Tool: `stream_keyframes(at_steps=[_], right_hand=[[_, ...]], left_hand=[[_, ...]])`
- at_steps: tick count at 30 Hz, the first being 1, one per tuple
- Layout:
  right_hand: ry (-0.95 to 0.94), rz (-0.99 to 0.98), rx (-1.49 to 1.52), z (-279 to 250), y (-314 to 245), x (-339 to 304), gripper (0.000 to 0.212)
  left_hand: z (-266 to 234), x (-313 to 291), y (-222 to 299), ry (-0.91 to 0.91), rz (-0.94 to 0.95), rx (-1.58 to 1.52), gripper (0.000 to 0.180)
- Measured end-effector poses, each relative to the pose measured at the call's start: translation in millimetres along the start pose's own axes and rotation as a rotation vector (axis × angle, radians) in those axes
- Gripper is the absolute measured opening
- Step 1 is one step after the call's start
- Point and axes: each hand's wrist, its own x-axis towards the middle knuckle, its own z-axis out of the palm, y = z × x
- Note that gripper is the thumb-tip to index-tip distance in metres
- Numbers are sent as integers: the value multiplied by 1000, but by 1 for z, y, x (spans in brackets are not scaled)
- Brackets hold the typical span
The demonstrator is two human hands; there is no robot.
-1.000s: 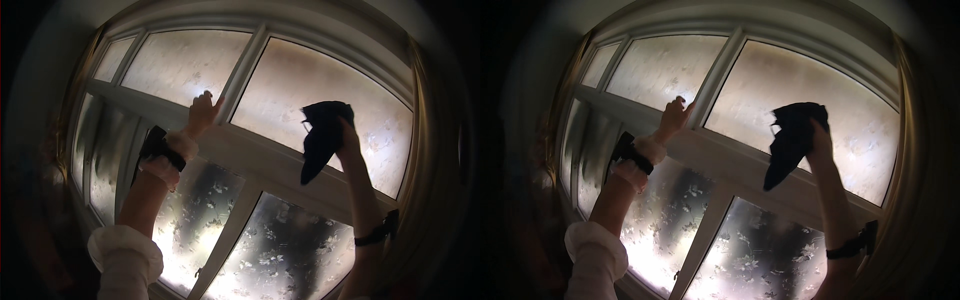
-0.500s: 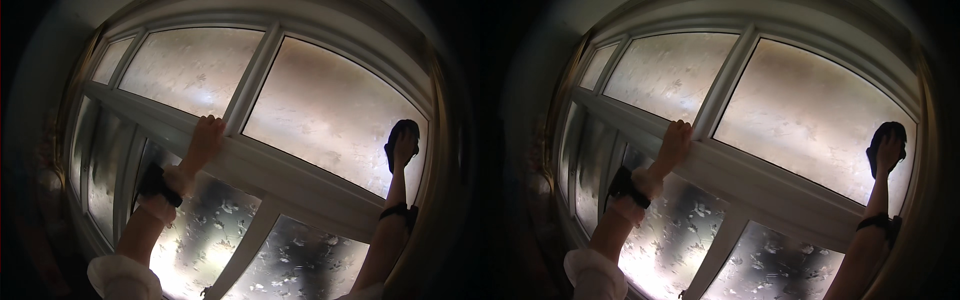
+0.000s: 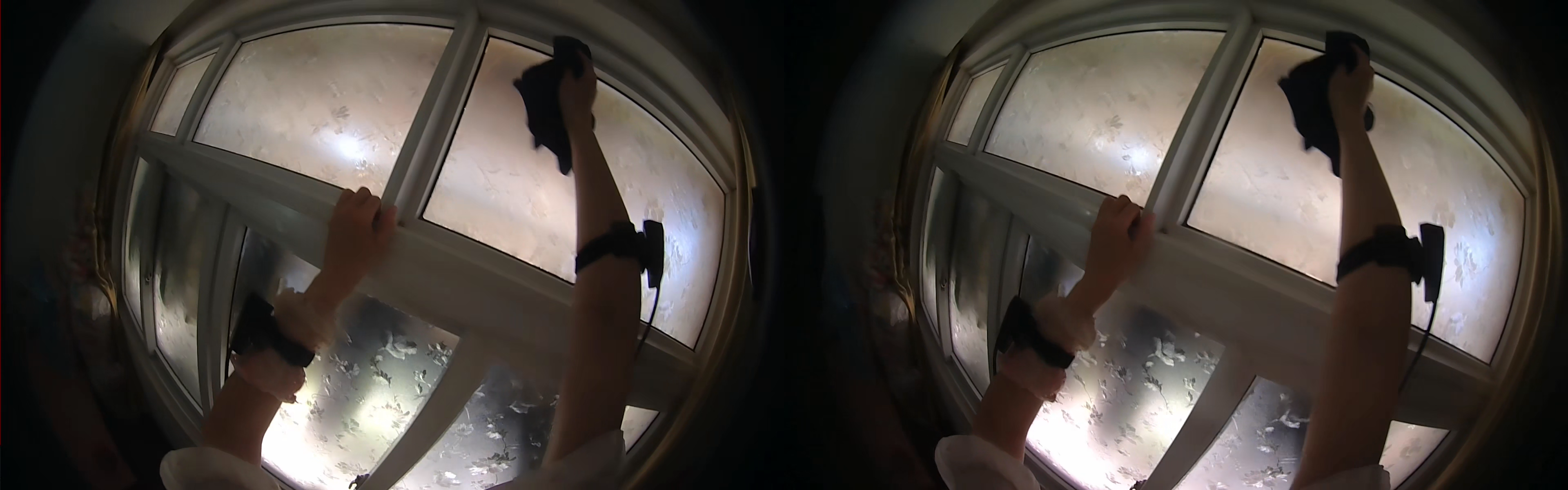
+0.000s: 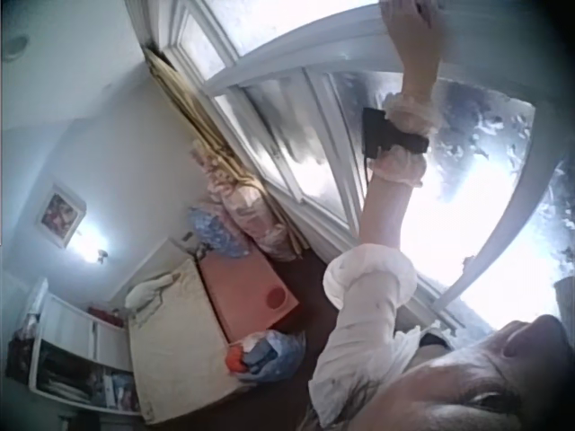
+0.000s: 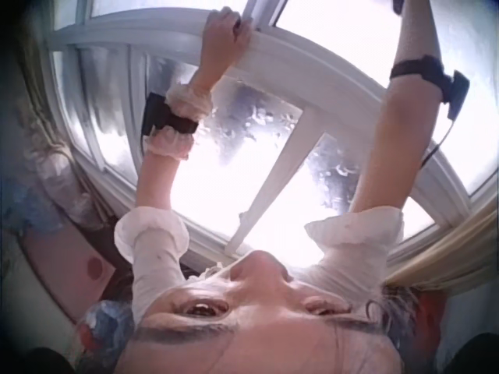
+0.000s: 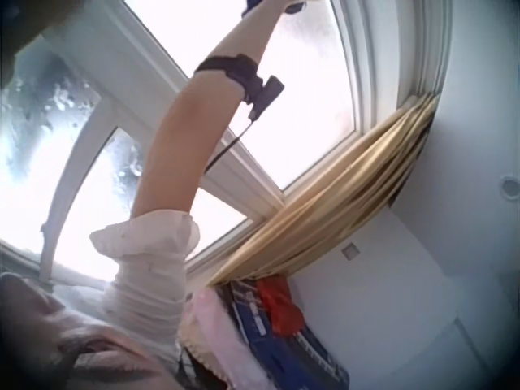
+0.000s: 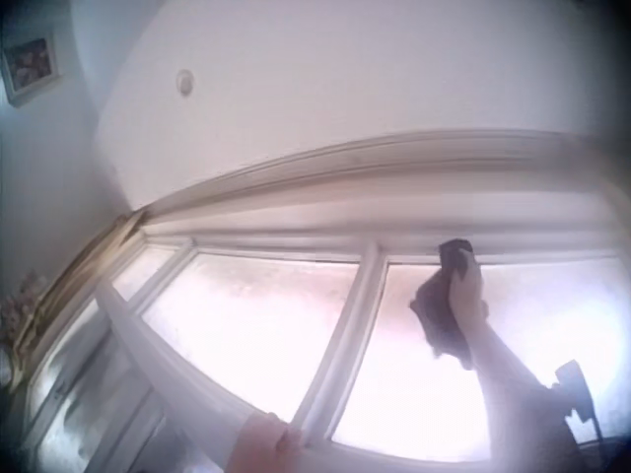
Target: Cleaning a frosted window frame and glass with a blue cloth and then opening the window.
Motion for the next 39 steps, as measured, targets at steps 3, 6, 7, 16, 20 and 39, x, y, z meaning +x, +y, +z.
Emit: stream_keyframes(at_steps=[3, 6, 7, 16, 20, 39], right_hand=[[65, -42, 145, 57, -7, 26, 51], [-93, 88, 201, 119, -61, 3, 48], [-196, 157, 125, 125, -83, -8, 47], [-403, 37, -52, 38, -146, -125, 32], [-601, 120, 28, -4, -174, -143, 32], [-432, 112, 240, -4, -138, -100, 49]], left_hand=[[3, 2, 12, -11, -15, -114, 20], [-9, 1, 8, -41, -47, -94, 18], [-10, 1, 5, -44, -51, -81, 18], [-11, 2, 0, -51, 31, -293, 16], [-9, 1, 6, -43, -24, -243, 12], [-6, 1, 13, -105, -99, -161, 14]])
